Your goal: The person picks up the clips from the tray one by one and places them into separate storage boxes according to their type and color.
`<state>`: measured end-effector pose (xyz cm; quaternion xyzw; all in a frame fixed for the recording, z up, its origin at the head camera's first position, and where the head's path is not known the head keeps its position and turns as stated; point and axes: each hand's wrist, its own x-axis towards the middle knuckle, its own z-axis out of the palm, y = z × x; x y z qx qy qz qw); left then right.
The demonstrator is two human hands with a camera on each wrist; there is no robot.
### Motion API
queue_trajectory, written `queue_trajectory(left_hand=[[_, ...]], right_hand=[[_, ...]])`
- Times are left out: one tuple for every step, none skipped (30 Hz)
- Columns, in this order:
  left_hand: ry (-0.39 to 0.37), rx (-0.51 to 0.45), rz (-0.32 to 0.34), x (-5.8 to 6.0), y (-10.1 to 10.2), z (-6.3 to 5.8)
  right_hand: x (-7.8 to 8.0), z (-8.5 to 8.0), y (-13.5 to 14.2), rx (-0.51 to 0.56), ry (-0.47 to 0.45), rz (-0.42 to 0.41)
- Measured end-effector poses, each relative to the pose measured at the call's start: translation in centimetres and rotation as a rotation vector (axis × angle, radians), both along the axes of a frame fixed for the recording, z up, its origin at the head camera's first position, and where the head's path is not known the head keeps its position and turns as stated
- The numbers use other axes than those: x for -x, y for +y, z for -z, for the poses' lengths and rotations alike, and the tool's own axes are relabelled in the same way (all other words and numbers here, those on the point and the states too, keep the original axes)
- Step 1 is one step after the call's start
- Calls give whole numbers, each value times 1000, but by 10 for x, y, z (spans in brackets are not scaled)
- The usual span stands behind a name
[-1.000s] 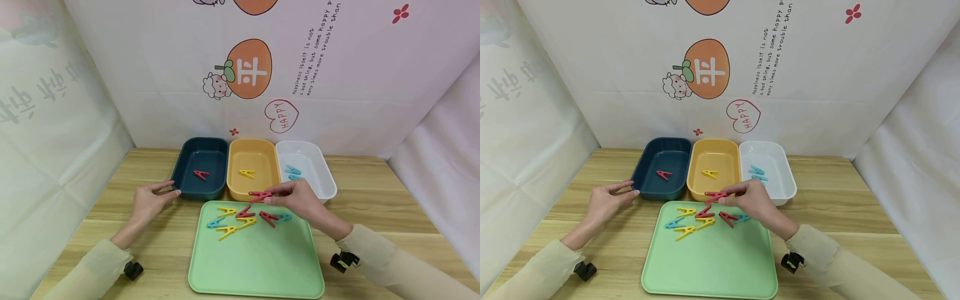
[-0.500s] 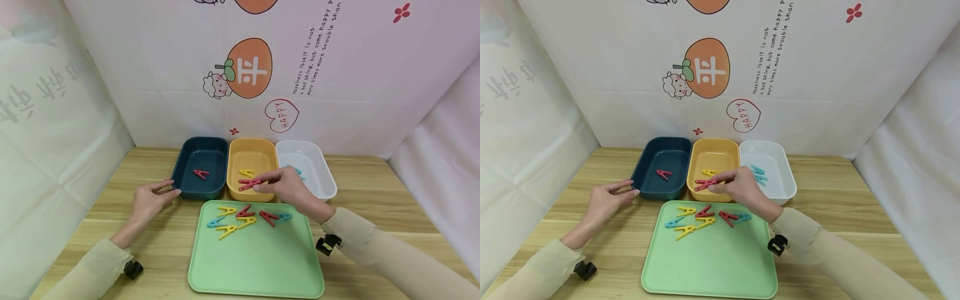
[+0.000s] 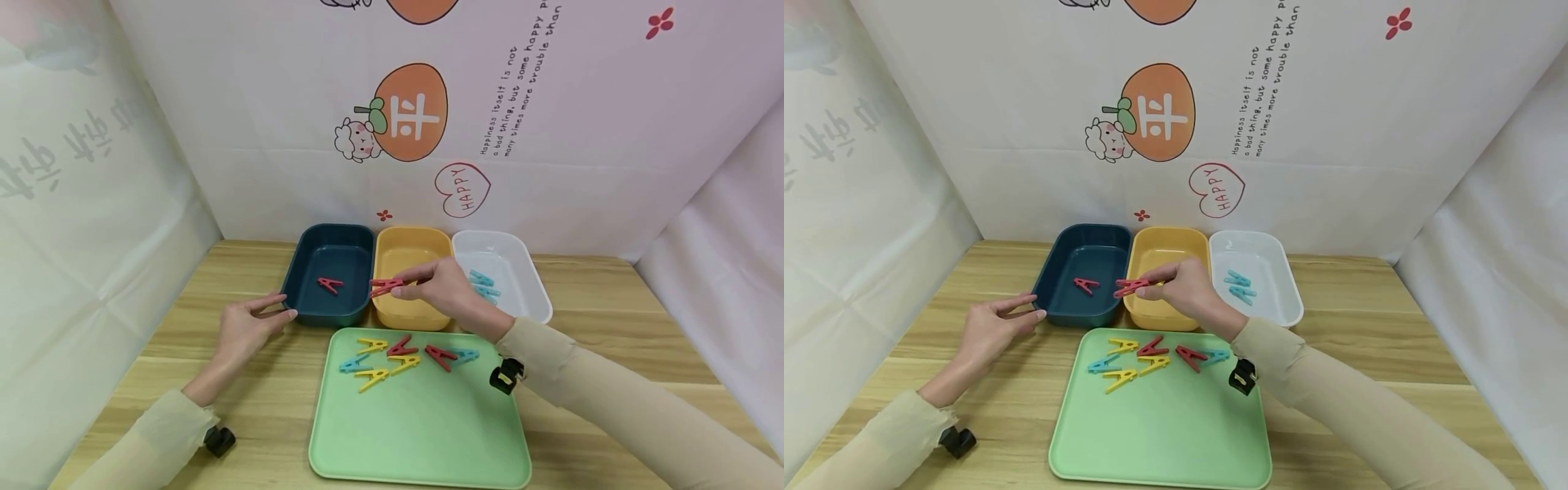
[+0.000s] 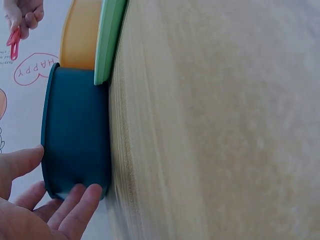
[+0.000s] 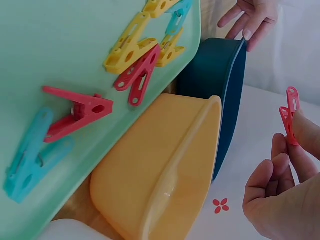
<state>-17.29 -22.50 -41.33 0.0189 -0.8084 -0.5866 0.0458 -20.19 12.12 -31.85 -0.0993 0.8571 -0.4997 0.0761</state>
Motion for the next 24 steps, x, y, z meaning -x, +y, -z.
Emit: queue_trajectory(left_hand=[[0, 0, 0, 0, 0, 0], [1, -1, -1, 0, 0, 0], [2, 0, -2, 0, 0, 0], [5, 3, -2, 0, 0, 1], [8, 5, -2, 0, 0, 1], [10, 5, -1, 0, 0, 1], [12, 7, 0, 0, 0, 1], [14, 9, 0, 0, 0, 1], [15, 10, 0, 0, 0, 1], [16, 10, 1, 0, 0, 1], [14, 12, 1, 0, 0, 1], [12, 15, 0, 0, 0, 1], [10, 16, -2, 0, 0, 1], [7, 16, -3, 1, 0, 1], [5, 15, -4, 1, 0, 1], [4, 13, -5, 1, 0, 1], [2, 13, -7, 1, 0, 1], [2, 8, -7, 1, -1, 0], [3, 4, -6, 1, -1, 0], [4, 1, -5, 1, -1, 0], [5, -2, -4, 1, -1, 0], [7, -5, -3, 1, -1, 0], [7, -9, -2, 1, -1, -1], [7, -14, -1, 1, -1, -1]], right_hand=[[1, -1, -2, 1, -1, -3], [3, -1, -5, 0, 0, -5], [5, -1, -8, -3, 2, -6], [7, -2, -10, -7, 5, -4], [8, -3, -13, -16, 11, -2], [10, -4, -16, -26, 19, 1], [13, -4, -18, -33, 24, 7], [15, -5, -21, -43, 28, 11], [17, -5, -23, -51, 30, 13], [19, -6, -26, -64, 31, 17], [22, -6, -28, -73, 31, 19], [24, -7, -30, -79, 27, 20], [26, -7, -32, -86, 24, 23], [28, -8, -34, -93, 23, 26], [30, -8, -36, -94, 20, 29], [32, -8, -38, -99, 19, 32], [33, -8, -39, -98, 14, 33], [35, -8, -41, -100, 10, 35], [37, -7, -43, -103, 7, 37], [39, -7, -45, -105, 2, 38], [41, -6, -46, -106, -4, 37], [43, -5, -48, -107, -8, 35], [45, -4, -50, -107, -9, 33], [47, -3, -52, -109, -6, 30]])
